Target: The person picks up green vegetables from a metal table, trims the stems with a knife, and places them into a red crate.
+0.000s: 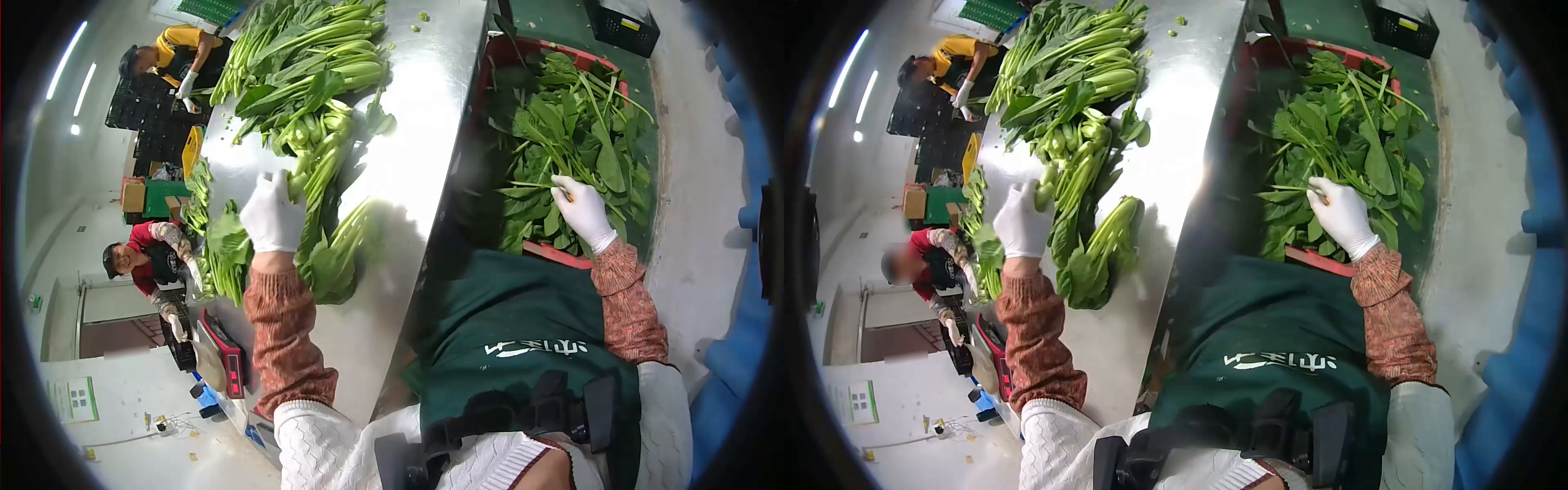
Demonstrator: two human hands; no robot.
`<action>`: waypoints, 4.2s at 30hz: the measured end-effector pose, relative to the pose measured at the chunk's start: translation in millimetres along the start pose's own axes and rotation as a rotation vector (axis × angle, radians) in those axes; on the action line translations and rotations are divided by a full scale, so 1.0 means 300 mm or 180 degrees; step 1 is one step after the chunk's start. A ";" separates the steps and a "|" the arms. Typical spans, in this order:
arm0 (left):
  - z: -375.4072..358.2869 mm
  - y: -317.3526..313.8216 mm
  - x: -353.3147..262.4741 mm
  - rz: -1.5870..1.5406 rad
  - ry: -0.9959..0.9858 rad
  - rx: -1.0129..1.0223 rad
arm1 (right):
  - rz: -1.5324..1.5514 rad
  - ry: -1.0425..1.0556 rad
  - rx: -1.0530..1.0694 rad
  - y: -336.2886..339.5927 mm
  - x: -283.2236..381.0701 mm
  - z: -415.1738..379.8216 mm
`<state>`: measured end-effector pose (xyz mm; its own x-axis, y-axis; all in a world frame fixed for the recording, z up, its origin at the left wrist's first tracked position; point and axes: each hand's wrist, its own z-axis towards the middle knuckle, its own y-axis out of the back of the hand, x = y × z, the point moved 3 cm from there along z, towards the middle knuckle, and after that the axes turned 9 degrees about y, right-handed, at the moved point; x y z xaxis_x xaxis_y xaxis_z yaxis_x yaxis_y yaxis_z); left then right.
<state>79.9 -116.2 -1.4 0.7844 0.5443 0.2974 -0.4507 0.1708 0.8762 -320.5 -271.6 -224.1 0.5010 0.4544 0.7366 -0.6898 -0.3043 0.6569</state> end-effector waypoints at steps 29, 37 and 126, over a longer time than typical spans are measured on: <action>-0.037 0.107 -0.782 -0.5329 -0.0005 0.3716 | -0.0386 0.0994 -0.0475 0.292 0.255 0.218; -0.006 0.055 -0.859 -0.5139 0.0098 0.2624 | 0.1607 0.0463 -0.0243 0.382 0.289 0.209; -0.299 -0.058 -0.724 -0.5684 0.0529 0.2177 | 0.1515 0.0386 0.0175 0.169 0.504 -0.003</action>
<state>-120.8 -163.6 -115.3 0.0168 0.1966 -0.9803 0.9644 0.2557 0.0678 -280.3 -217.5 -79.5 0.0703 0.3472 0.9351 -0.7971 -0.5441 0.2620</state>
